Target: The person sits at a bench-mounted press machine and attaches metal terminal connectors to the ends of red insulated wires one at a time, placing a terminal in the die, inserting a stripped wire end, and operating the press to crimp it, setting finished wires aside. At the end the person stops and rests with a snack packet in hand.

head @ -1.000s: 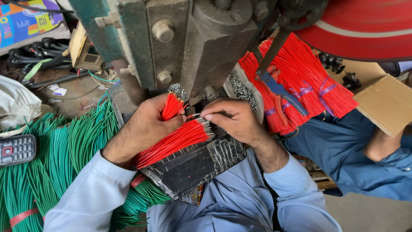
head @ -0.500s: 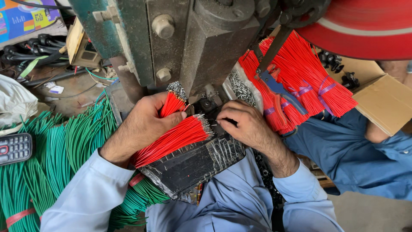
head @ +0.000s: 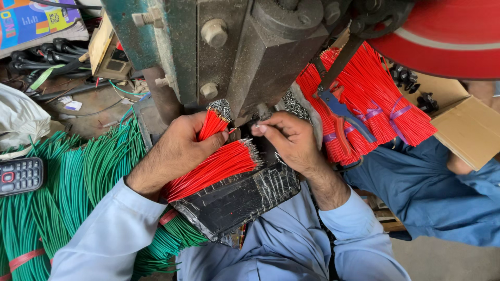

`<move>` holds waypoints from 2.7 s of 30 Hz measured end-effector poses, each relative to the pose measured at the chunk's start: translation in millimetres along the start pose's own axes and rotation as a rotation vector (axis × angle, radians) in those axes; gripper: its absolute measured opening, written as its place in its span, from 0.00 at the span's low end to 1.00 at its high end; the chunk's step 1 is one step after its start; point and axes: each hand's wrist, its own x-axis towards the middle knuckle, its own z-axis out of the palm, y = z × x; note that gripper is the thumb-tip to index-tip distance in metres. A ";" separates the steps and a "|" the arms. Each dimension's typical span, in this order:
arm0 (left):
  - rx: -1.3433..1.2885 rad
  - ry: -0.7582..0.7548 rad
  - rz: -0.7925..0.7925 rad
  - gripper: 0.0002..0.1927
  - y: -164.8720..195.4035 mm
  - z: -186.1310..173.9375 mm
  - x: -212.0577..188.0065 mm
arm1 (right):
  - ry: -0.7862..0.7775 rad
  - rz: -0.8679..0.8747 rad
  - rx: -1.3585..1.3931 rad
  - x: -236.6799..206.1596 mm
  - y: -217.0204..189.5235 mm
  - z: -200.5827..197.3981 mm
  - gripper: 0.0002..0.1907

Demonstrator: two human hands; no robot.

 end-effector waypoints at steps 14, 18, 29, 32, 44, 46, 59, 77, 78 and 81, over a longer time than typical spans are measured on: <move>0.024 0.008 0.054 0.11 -1.2 -2.4 -0.6 | 0.016 0.091 -0.110 14.7 14.5 21.7 0.05; 0.028 0.005 0.052 0.12 -0.4 -0.8 0.5 | 0.017 0.085 -0.155 15.4 15.0 22.6 0.06; 0.035 0.025 0.051 0.11 2.6 0.4 -1.6 | 0.017 0.098 -0.147 13.7 12.7 25.3 0.06; 0.043 0.027 0.031 0.11 3.9 0.0 -5.3 | 0.019 0.085 -0.134 11.8 11.8 26.7 0.06; 0.044 -0.003 0.030 0.12 5.7 0.3 -7.4 | 0.012 0.060 -0.116 9.3 11.9 28.0 0.06; 0.047 -0.003 0.034 0.12 6.2 0.8 -7.0 | 0.011 0.066 -0.104 8.7 11.5 27.8 0.06; 0.055 -0.010 0.044 0.13 5.2 2.3 -6.5 | 0.016 0.068 -0.152 7.7 13.0 25.9 0.06; 0.050 -0.014 0.040 0.12 9.4 2.5 -8.7 | 0.004 0.067 -0.125 6.6 7.2 25.8 0.06; 0.062 -0.013 0.036 0.12 9.2 2.6 -8.7 | 0.003 0.068 -0.112 6.6 6.8 26.3 0.06; 0.084 -0.003 0.049 0.12 8.7 3.1 -8.3 | -0.002 0.075 -0.095 6.5 5.1 26.9 0.07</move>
